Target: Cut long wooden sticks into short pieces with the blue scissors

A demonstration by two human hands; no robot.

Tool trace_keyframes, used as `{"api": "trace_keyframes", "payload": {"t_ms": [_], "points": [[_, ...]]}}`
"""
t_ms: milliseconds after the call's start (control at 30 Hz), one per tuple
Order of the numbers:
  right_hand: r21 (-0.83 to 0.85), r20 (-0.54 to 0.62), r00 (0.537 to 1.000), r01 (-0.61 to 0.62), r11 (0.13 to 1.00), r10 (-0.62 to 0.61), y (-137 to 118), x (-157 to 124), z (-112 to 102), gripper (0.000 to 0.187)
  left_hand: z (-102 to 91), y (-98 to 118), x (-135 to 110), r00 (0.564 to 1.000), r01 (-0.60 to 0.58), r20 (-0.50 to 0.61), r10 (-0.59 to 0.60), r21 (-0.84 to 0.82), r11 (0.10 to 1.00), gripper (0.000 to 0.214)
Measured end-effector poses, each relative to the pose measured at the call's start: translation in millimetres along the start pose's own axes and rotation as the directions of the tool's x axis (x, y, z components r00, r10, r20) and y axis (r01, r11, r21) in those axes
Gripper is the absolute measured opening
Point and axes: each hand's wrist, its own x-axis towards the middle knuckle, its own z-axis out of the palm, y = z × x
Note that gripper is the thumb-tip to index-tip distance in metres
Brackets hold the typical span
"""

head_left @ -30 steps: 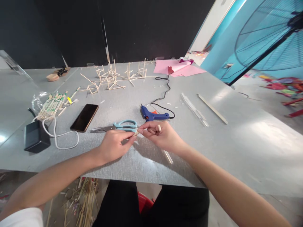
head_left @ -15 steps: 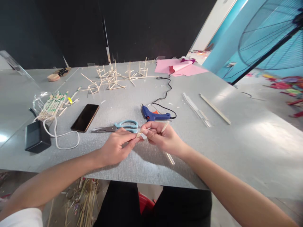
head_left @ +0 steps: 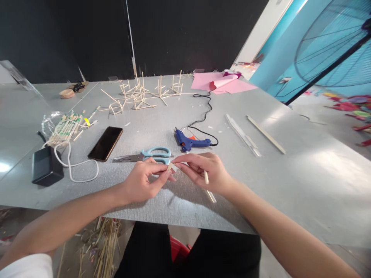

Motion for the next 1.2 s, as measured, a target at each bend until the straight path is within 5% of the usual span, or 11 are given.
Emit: {"api": "trace_keyframes", "payload": {"t_ms": [400,567,767,933,1033,1200], "points": [[-0.199,0.039,0.991,0.133,0.971,-0.128,0,-1,0,0.011,-0.4,4,1,0.999,0.032,0.018,-0.033,0.054,0.998,0.026],[-0.368,0.14,0.972,0.229,0.901,-0.19,2,-2,-5,0.014,-0.6,6,2,0.976,0.205,0.07,-0.206,0.02,0.979,0.031],[-0.479,0.207,0.955,0.287,0.83,-0.21,0,-2,-6,0.018,-0.8,2,5,0.904,0.421,0.204,-0.375,-0.281,0.863,0.028],[-0.495,0.001,0.978,0.183,0.849,-0.21,4,-1,-5,0.015,-0.3,-1,7,0.881,0.472,0.281,-0.381,-0.451,0.758,0.03],[-0.362,-0.165,0.98,0.049,0.931,-0.115,7,0,-5,0.012,-0.1,-2,6,0.891,0.452,0.279,-0.357,-0.481,0.751,0.03],[-0.058,-0.049,0.994,-0.095,0.994,0.093,4,1,-2,0.012,-1.3,-4,5,0.921,0.389,0.211,-0.328,-0.438,0.811,0.03]]}}
